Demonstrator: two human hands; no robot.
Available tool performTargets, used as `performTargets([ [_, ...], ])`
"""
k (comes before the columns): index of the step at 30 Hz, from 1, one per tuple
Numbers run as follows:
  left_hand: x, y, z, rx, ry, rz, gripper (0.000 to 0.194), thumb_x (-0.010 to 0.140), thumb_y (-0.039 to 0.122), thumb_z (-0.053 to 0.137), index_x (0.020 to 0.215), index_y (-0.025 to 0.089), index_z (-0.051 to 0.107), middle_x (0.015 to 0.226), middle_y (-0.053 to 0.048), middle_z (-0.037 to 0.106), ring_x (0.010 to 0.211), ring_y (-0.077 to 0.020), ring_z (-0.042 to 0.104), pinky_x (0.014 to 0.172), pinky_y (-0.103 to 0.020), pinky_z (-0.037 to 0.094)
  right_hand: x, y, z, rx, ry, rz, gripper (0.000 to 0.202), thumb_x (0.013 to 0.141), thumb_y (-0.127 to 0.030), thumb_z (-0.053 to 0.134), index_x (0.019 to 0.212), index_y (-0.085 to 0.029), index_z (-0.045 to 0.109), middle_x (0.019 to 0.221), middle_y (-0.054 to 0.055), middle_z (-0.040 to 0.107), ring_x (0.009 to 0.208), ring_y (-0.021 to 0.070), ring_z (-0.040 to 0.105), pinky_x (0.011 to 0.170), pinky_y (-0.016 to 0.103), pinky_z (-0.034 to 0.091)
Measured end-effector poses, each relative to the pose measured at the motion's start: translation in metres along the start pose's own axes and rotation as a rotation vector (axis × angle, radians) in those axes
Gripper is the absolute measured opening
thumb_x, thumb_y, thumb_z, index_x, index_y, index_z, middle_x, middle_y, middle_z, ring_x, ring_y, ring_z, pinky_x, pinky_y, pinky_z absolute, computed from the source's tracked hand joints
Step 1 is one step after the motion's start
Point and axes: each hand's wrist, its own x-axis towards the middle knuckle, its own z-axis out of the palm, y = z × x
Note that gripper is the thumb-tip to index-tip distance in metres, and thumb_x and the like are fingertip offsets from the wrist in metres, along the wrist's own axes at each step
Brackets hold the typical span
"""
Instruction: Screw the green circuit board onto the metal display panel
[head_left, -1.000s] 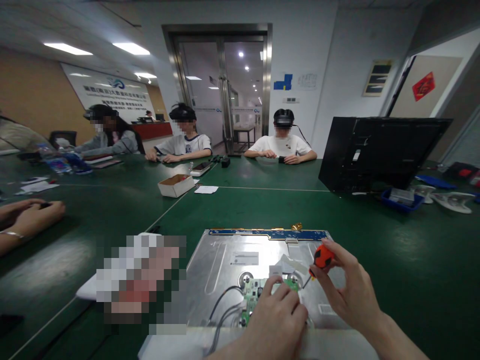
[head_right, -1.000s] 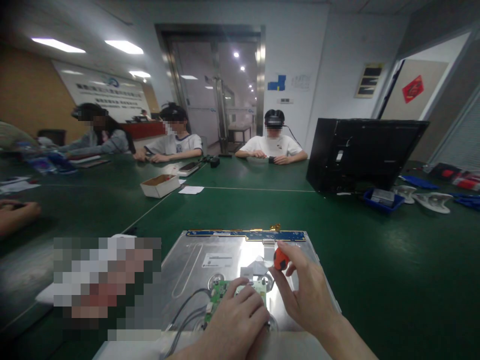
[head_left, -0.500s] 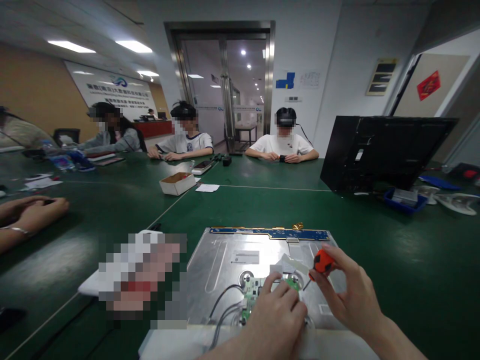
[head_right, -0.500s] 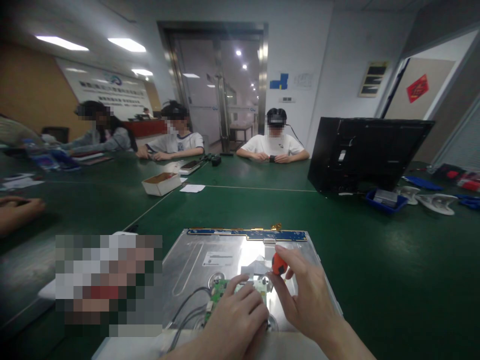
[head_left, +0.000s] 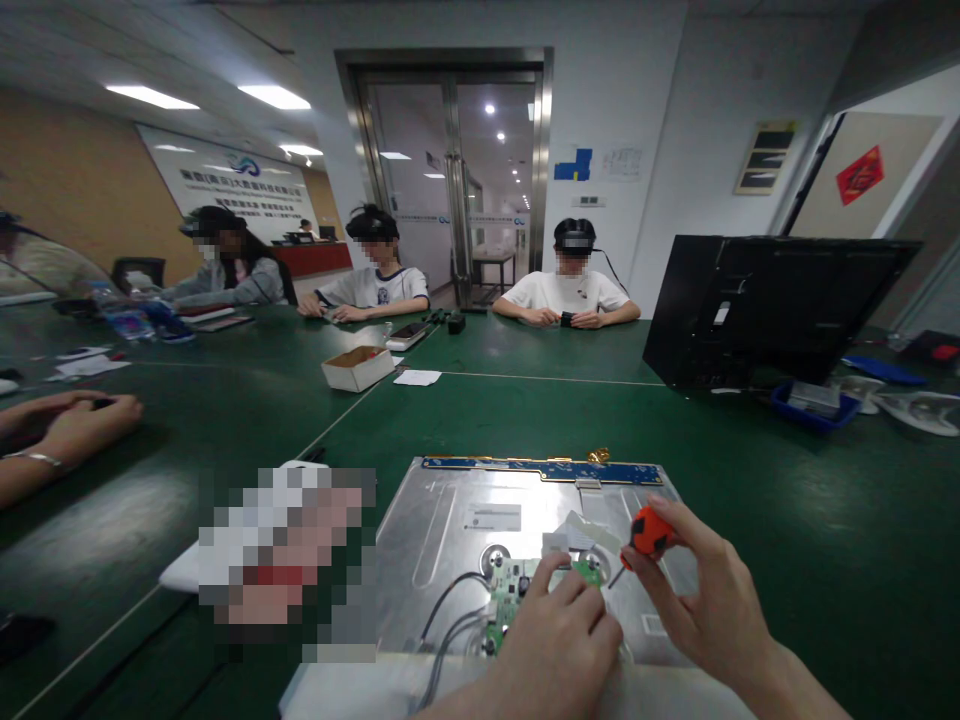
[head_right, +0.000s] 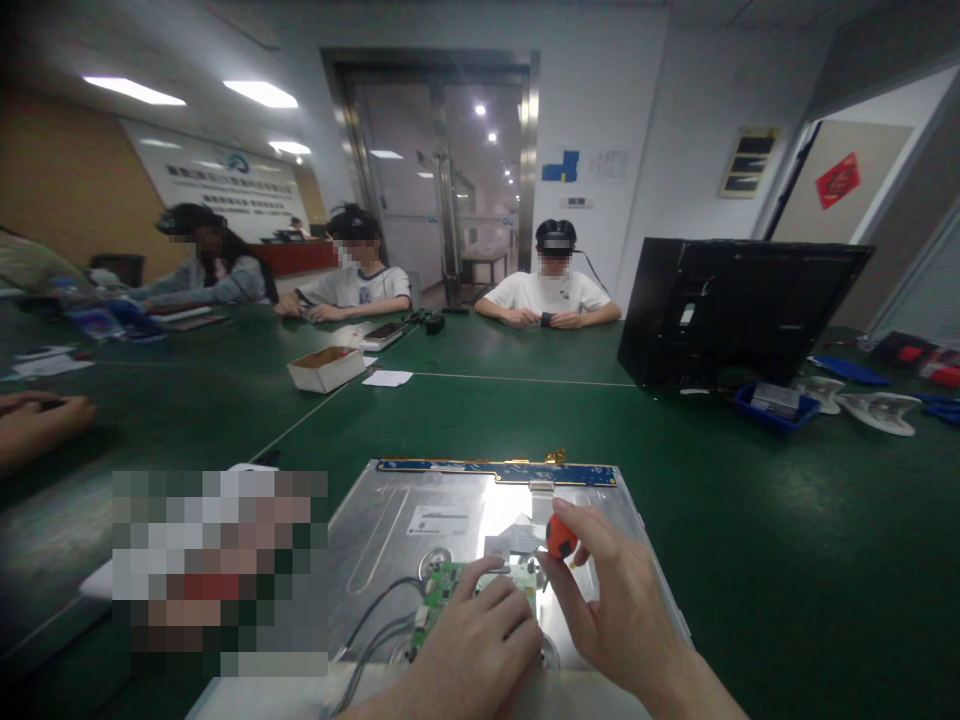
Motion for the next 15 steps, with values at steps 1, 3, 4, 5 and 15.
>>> performTargets([
  [1, -0.0001, 0.0002, -0.0001, -0.001, 0.007, -0.001, 0.020, 0.086, 0.028, 0.069, 0.076, 0.018, 0.054, 0.074, 0.001, 0.060, 0.076, -0.0191, 0.055, 0.091, -0.041, 0.033, -0.0002, 0.0000, -0.0001, -0.003, 0.000, 0.002, 0.049, 0.095, -0.018, 0.052, 0.142, -0.020, 0.037, 0.082, 0.002, 0.066, 0.062, 0.0167, 0.063, 0.050, 0.027, 0.054],
  [3, -0.0007, 0.0005, 0.0005, -0.004, 0.014, -0.003, 0.020, 0.086, 0.028, 0.069, 0.076, 0.018, 0.054, 0.073, 0.001, 0.059, 0.075, -0.0190, 0.055, 0.091, -0.041, 0.033, -0.0007, -0.0002, -0.0003, -0.012, 0.004, 0.005, 0.048, 0.096, -0.019, 0.052, 0.142, -0.020, 0.037, 0.081, 0.001, 0.066, 0.061, 0.0166, 0.063, 0.050, 0.027, 0.054],
  [4, -0.0010, 0.0005, 0.0012, -0.007, 0.009, -0.005, 0.020, 0.086, 0.029, 0.069, 0.076, 0.018, 0.055, 0.073, 0.001, 0.059, 0.076, -0.0191, 0.055, 0.091, -0.041, 0.033, -0.0010, -0.0005, -0.0006, -0.018, 0.007, 0.010, 0.048, 0.096, -0.019, 0.052, 0.142, -0.020, 0.037, 0.081, 0.002, 0.066, 0.061, 0.0164, 0.062, 0.050, 0.027, 0.054],
  [5, -0.0014, 0.0004, 0.0019, -0.011, 0.001, -0.007, 0.020, 0.086, 0.029, 0.069, 0.077, 0.018, 0.055, 0.074, 0.001, 0.059, 0.076, -0.0193, 0.055, 0.091, -0.041, 0.033, -0.0012, -0.0009, -0.0010, -0.024, 0.010, 0.013, 0.048, 0.096, -0.020, 0.052, 0.141, -0.020, 0.037, 0.081, 0.002, 0.066, 0.061, 0.0162, 0.062, 0.050, 0.027, 0.053],
  [15, -0.0006, -0.0020, 0.0045, -0.057, -0.020, 0.018, 0.018, 0.089, 0.029, 0.066, 0.077, 0.018, 0.057, 0.073, 0.002, 0.058, 0.076, -0.0187, 0.054, 0.092, -0.041, 0.032, -0.0015, -0.0036, -0.0023, -0.020, -0.009, -0.011, 0.047, 0.095, -0.020, 0.053, 0.139, -0.017, 0.038, 0.076, 0.000, 0.065, 0.061, 0.0165, 0.063, 0.049, 0.026, 0.052],
])
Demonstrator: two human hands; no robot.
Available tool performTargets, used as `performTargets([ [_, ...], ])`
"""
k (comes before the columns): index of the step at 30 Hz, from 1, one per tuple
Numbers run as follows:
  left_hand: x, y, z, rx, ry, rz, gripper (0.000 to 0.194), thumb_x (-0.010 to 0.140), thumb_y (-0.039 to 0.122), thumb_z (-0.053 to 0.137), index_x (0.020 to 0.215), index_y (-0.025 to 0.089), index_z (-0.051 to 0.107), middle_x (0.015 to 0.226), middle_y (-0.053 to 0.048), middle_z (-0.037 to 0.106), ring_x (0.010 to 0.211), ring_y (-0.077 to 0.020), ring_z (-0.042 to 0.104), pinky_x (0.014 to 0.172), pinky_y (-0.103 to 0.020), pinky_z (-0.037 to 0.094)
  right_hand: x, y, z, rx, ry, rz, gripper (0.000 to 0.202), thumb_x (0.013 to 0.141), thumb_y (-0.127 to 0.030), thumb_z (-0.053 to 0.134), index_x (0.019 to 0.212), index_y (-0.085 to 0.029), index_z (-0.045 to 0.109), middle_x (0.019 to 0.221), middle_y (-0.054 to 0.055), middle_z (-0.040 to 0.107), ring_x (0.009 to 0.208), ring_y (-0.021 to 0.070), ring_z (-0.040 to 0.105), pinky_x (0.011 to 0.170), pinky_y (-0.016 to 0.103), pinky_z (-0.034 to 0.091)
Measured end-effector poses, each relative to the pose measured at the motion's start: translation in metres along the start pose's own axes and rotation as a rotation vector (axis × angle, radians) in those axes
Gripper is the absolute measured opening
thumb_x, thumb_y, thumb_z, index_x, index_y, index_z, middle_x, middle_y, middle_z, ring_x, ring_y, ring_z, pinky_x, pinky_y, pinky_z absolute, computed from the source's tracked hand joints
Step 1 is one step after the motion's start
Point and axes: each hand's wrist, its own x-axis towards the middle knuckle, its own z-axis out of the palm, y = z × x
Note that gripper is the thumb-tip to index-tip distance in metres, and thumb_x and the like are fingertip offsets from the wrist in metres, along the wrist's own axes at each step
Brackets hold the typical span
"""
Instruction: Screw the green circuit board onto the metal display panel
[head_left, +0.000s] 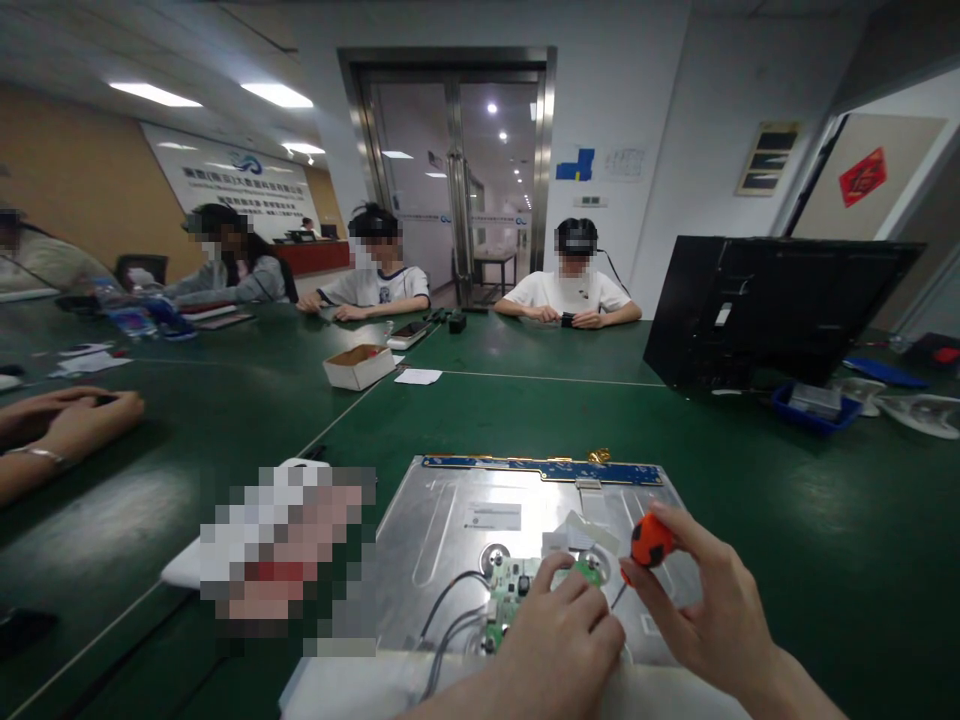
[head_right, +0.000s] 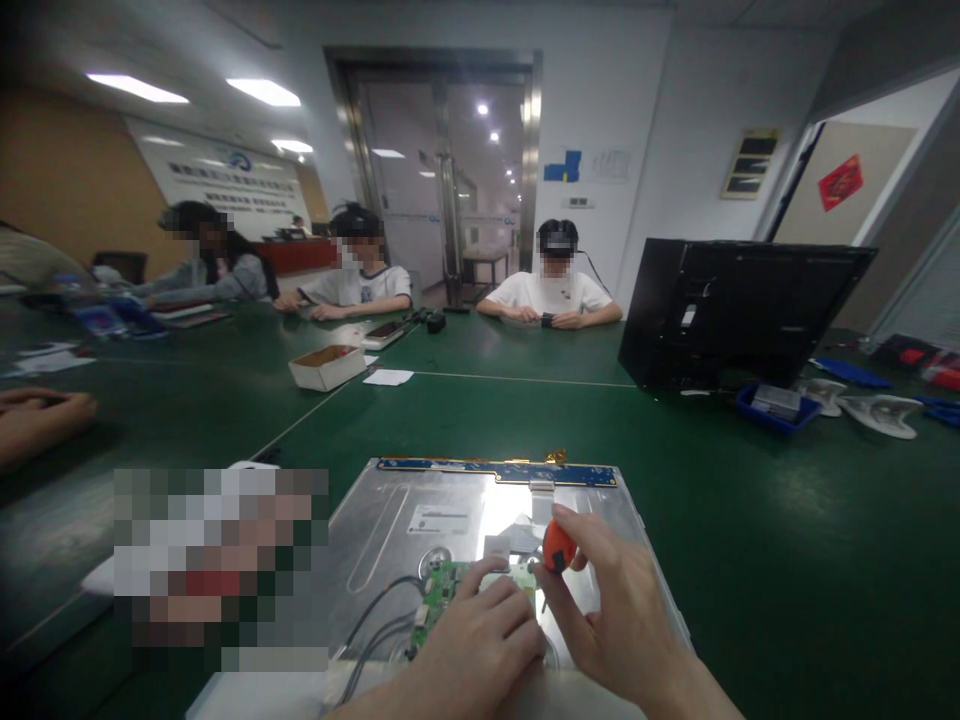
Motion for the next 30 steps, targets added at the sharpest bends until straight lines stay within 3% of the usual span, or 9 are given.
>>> performTargets([
  [5, -0.001, 0.000, 0.002, 0.005, 0.046, 0.010, 0.021, 0.087, 0.031, 0.068, 0.076, 0.018, 0.056, 0.073, 0.002, 0.058, 0.076, -0.0185, 0.054, 0.092, -0.041, 0.032, -0.001, 0.001, 0.001, -0.005, 0.000, -0.004, 0.047, 0.094, -0.020, 0.054, 0.138, -0.016, 0.039, 0.077, 0.001, 0.066, 0.062, 0.0167, 0.063, 0.050, 0.027, 0.053],
  [11, 0.000, 0.000, -0.001, 0.003, 0.008, -0.008, 0.021, 0.088, 0.033, 0.068, 0.077, 0.018, 0.058, 0.075, 0.001, 0.059, 0.078, -0.0191, 0.054, 0.094, -0.041, 0.032, 0.001, 0.000, 0.000, 0.007, 0.000, -0.005, 0.051, 0.093, -0.017, 0.053, 0.141, -0.019, 0.038, 0.077, 0.001, 0.067, 0.062, 0.0178, 0.065, 0.049, 0.028, 0.054],
  [19, 0.000, -0.001, -0.003, 0.012, -0.027, -0.013, 0.018, 0.089, 0.029, 0.067, 0.079, 0.018, 0.057, 0.077, 0.001, 0.060, 0.076, -0.0185, 0.054, 0.094, -0.040, 0.034, -0.031, 0.013, 0.004, -0.070, 0.127, 0.083, 0.049, 0.085, -0.023, 0.065, 0.131, -0.018, 0.049, 0.101, 0.010, 0.067, 0.079, 0.0230, 0.070, 0.064, 0.038, 0.059],
  [25, 0.000, -0.001, 0.000, 0.001, -0.022, -0.037, 0.018, 0.085, 0.030, 0.071, 0.081, 0.018, 0.058, 0.075, 0.001, 0.061, 0.076, -0.0193, 0.055, 0.091, -0.040, 0.035, -0.037, 0.016, 0.004, -0.035, 0.187, 0.120, 0.047, 0.082, -0.024, 0.069, 0.126, -0.018, 0.054, 0.107, 0.012, 0.063, 0.079, 0.0218, 0.068, 0.065, 0.038, 0.060],
  [30, -0.001, -0.002, 0.003, -0.013, -0.024, -0.040, 0.015, 0.090, 0.030, 0.066, 0.084, 0.018, 0.059, 0.078, 0.000, 0.062, 0.077, -0.0187, 0.056, 0.094, -0.040, 0.035, -0.039, 0.014, 0.006, 0.007, 0.145, 0.128, 0.050, 0.082, -0.024, 0.069, 0.128, -0.020, 0.052, 0.104, 0.011, 0.064, 0.078, 0.0214, 0.068, 0.062, 0.038, 0.060],
])
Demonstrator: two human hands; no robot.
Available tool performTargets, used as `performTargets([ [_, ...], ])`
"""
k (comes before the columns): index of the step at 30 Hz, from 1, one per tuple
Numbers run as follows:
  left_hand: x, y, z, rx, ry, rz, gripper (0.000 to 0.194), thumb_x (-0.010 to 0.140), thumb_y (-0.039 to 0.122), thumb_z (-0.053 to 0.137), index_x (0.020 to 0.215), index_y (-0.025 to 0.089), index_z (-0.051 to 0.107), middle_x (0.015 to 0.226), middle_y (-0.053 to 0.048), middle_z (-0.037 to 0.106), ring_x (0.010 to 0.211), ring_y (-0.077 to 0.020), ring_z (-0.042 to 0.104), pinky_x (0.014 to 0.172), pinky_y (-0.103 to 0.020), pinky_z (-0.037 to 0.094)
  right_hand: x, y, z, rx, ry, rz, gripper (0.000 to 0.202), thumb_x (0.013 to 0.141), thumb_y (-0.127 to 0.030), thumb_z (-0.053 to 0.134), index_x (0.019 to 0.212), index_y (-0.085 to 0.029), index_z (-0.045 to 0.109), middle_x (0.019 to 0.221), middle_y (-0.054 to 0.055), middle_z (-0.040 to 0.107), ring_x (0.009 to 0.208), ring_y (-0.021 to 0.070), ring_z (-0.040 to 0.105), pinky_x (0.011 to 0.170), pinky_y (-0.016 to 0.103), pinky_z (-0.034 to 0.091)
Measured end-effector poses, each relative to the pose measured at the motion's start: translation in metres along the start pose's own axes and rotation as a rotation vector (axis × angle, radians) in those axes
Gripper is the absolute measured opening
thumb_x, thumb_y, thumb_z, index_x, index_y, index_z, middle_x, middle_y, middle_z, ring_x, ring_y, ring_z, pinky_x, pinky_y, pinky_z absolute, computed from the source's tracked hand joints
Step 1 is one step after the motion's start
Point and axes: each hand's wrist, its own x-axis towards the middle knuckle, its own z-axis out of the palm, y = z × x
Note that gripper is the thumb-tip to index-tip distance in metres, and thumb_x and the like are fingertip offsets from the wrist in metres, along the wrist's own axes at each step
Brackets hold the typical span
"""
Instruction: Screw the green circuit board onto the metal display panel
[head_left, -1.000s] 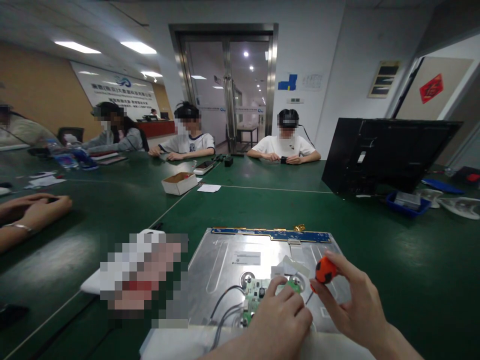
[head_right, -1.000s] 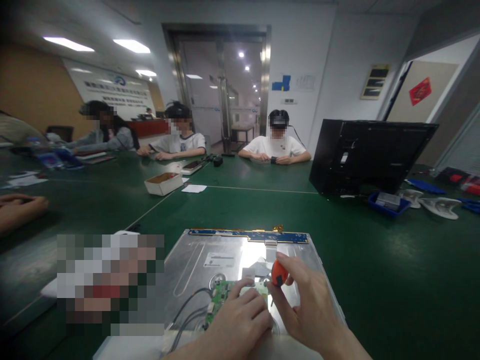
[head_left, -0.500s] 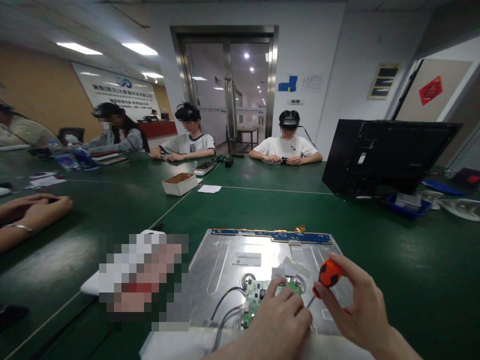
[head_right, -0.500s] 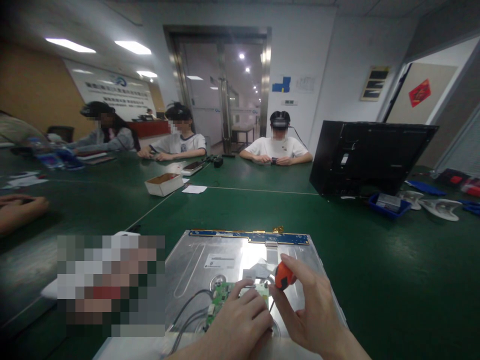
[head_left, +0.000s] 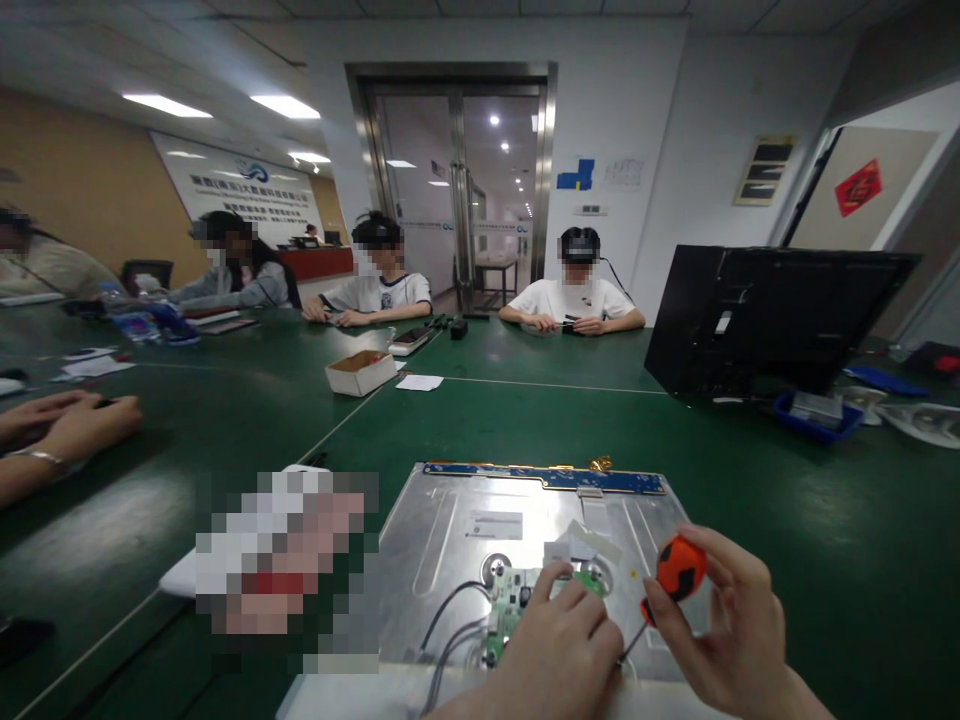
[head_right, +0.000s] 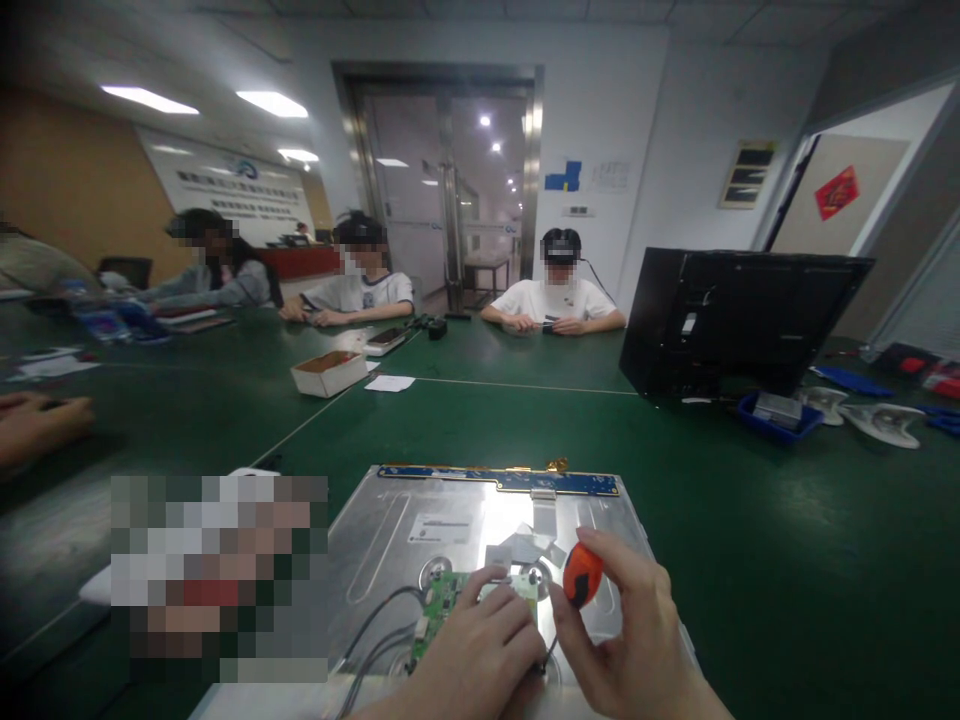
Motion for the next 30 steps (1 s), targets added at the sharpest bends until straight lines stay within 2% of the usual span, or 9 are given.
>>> performTargets([
  [16, 0.0001, 0.0008, -0.0067, -0.052, -0.051, -0.041, 0.016, 0.087, 0.031, 0.067, 0.087, 0.017, 0.060, 0.085, -0.002, 0.062, 0.083, -0.0201, 0.056, 0.098, -0.042, 0.034, 0.0004, -0.0036, 0.0011, -0.004, 0.000, -0.050, 0.048, 0.082, -0.022, 0.067, 0.128, -0.019, 0.052, 0.102, 0.010, 0.066, 0.077, 0.0213, 0.069, 0.063, 0.037, 0.061],
  [20, -0.0007, 0.0014, -0.0060, -0.091, -0.082, -0.057, 0.016, 0.082, 0.029, 0.068, 0.088, 0.017, 0.060, 0.087, -0.003, 0.062, 0.085, -0.0208, 0.056, 0.099, -0.042, 0.034, -0.0008, -0.0003, 0.0013, 0.005, 0.002, -0.081, 0.052, 0.081, -0.019, 0.067, 0.130, -0.018, 0.051, 0.102, 0.011, 0.066, 0.078, 0.0212, 0.069, 0.063, 0.037, 0.061],
  [30, -0.0017, 0.0020, -0.0081, -0.127, -0.082, -0.064, 0.014, 0.080, 0.027, 0.066, 0.085, 0.018, 0.056, 0.088, -0.003, 0.063, 0.088, -0.0212, 0.057, 0.104, -0.044, 0.030, 0.0008, -0.0036, -0.0014, 0.104, 0.003, -0.040, 0.056, 0.079, -0.017, 0.067, 0.132, -0.023, 0.049, 0.091, 0.008, 0.066, 0.074, 0.0227, 0.070, 0.060, 0.037, 0.060],
])
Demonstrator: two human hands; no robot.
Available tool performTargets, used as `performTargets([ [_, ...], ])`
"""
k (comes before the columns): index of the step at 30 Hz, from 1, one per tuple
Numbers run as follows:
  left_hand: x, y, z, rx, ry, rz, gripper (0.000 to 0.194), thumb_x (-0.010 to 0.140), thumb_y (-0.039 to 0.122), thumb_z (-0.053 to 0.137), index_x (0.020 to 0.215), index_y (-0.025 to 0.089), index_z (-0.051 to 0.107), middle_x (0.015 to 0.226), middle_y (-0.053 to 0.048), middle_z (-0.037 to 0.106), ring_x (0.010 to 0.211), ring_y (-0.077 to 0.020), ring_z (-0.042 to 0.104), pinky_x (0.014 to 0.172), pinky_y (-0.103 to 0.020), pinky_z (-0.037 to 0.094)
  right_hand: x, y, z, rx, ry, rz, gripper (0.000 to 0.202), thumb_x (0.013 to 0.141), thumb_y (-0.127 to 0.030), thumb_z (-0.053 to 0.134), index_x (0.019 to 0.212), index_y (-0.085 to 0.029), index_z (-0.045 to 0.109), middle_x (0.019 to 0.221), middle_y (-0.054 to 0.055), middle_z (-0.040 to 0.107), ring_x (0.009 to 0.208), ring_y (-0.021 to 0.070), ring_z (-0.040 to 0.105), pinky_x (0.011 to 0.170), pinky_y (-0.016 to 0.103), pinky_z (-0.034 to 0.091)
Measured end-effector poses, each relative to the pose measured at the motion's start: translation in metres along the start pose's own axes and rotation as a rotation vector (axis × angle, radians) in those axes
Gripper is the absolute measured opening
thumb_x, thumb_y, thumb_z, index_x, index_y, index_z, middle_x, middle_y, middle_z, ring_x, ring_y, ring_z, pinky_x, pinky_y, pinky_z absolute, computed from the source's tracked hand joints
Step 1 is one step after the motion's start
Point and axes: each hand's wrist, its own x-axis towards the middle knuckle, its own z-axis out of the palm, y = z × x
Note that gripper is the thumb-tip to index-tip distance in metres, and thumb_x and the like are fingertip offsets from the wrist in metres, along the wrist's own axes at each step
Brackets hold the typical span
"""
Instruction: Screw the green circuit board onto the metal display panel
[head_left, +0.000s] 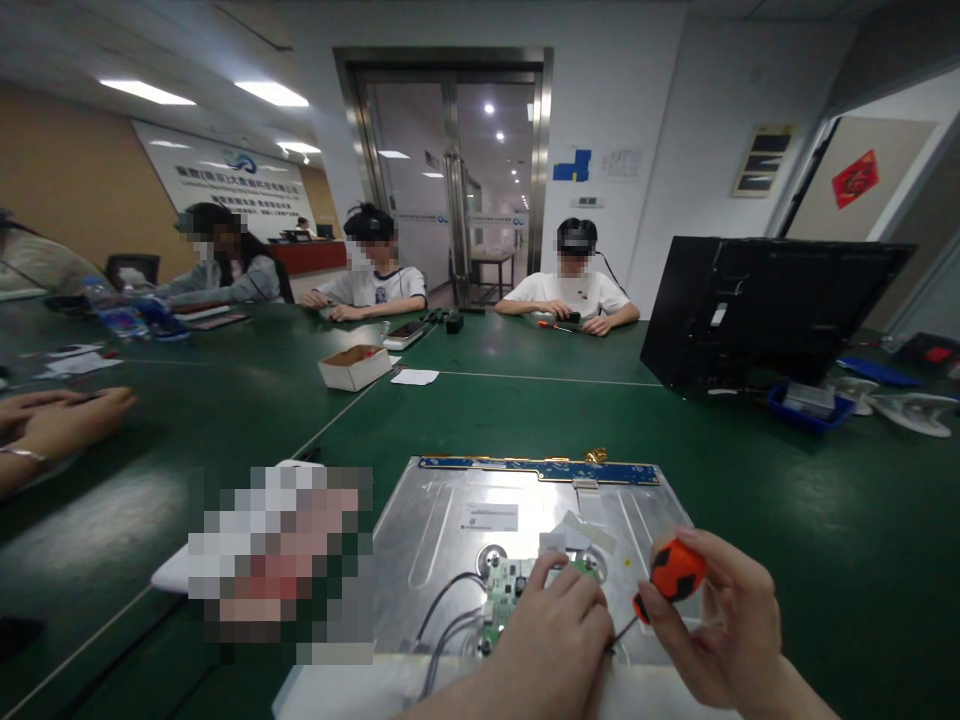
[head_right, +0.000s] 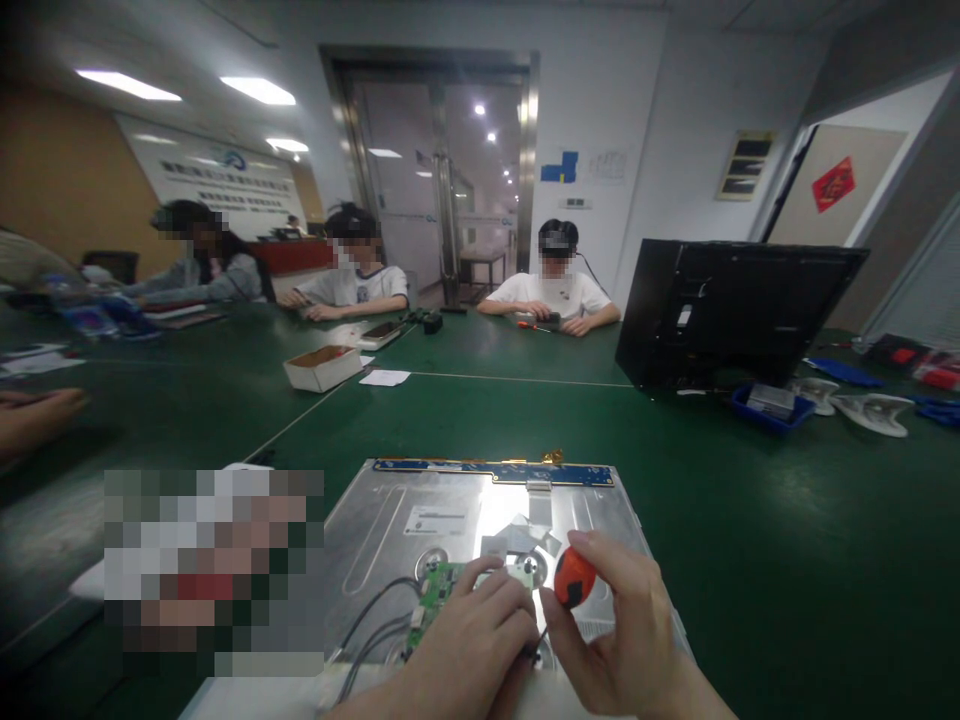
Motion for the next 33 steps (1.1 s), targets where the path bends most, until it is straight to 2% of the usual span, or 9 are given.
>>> performTargets([
  [8, 0.0005, -0.0009, 0.0034, -0.013, 0.056, 0.005, 0.012, 0.084, 0.026, 0.066, 0.086, 0.018, 0.058, 0.086, -0.002, 0.063, 0.086, -0.0201, 0.057, 0.102, -0.042, 0.032, 0.0009, -0.0049, 0.0014, 0.023, 0.003, 0.014, 0.055, 0.079, -0.018, 0.067, 0.130, -0.024, 0.049, 0.086, 0.007, 0.067, 0.071, 0.0226, 0.069, 0.061, 0.037, 0.060],
  [12, 0.0000, -0.0011, 0.0058, -0.005, 0.070, 0.004, 0.012, 0.087, 0.027, 0.065, 0.083, 0.018, 0.058, 0.086, -0.002, 0.064, 0.085, -0.0200, 0.057, 0.102, -0.043, 0.033, -0.0002, -0.0067, 0.0029, 0.016, -0.007, 0.030, 0.053, 0.080, -0.019, 0.068, 0.129, -0.024, 0.049, 0.090, 0.007, 0.067, 0.073, 0.0223, 0.069, 0.062, 0.037, 0.060],
  [20, 0.0020, 0.0012, 0.0029, -0.036, -0.018, -0.048, 0.014, 0.090, 0.029, 0.066, 0.093, 0.016, 0.061, 0.095, -0.003, 0.066, 0.093, -0.0214, 0.058, 0.106, -0.044, 0.030, -0.0004, -0.0061, 0.0030, -0.086, -0.031, -0.057, 0.047, 0.083, -0.022, 0.066, 0.127, -0.019, 0.052, 0.099, 0.010, 0.065, 0.080, 0.0206, 0.067, 0.065, 0.036, 0.060],
  [24, 0.0019, 0.0015, -0.0005, -0.057, -0.066, -0.054, 0.013, 0.091, 0.029, 0.061, 0.095, 0.017, 0.060, 0.095, -0.005, 0.064, 0.094, -0.0225, 0.057, 0.107, -0.044, 0.030, -0.0005, -0.0084, 0.0010, -0.086, -0.056, -0.032, 0.049, 0.083, -0.021, 0.066, 0.130, -0.017, 0.051, 0.104, 0.011, 0.064, 0.087, 0.0213, 0.066, 0.072, 0.036, 0.060],
  [29, 0.0002, 0.0011, -0.0004, -0.081, -0.066, -0.050, 0.011, 0.086, 0.024, 0.059, 0.095, 0.018, 0.059, 0.096, -0.005, 0.064, 0.095, -0.0233, 0.057, 0.108, -0.046, 0.027, -0.0017, -0.0057, -0.0009, 0.046, -0.108, -0.015, 0.056, 0.083, -0.018, 0.066, 0.135, -0.020, 0.047, 0.104, 0.010, 0.064, 0.094, 0.0251, 0.066, 0.075, 0.042, 0.059],
  [33, -0.0004, 0.0011, -0.0004, -0.076, -0.059, -0.048, 0.015, 0.084, 0.026, 0.062, 0.096, 0.017, 0.060, 0.099, -0.005, 0.065, 0.096, -0.0232, 0.058, 0.109, -0.045, 0.026, -0.0030, -0.0033, 0.0009, 0.021, -0.084, -0.020, 0.056, 0.082, -0.017, 0.067, 0.135, -0.019, 0.048, 0.105, 0.010, 0.065, 0.090, 0.0227, 0.067, 0.073, 0.037, 0.060],
])
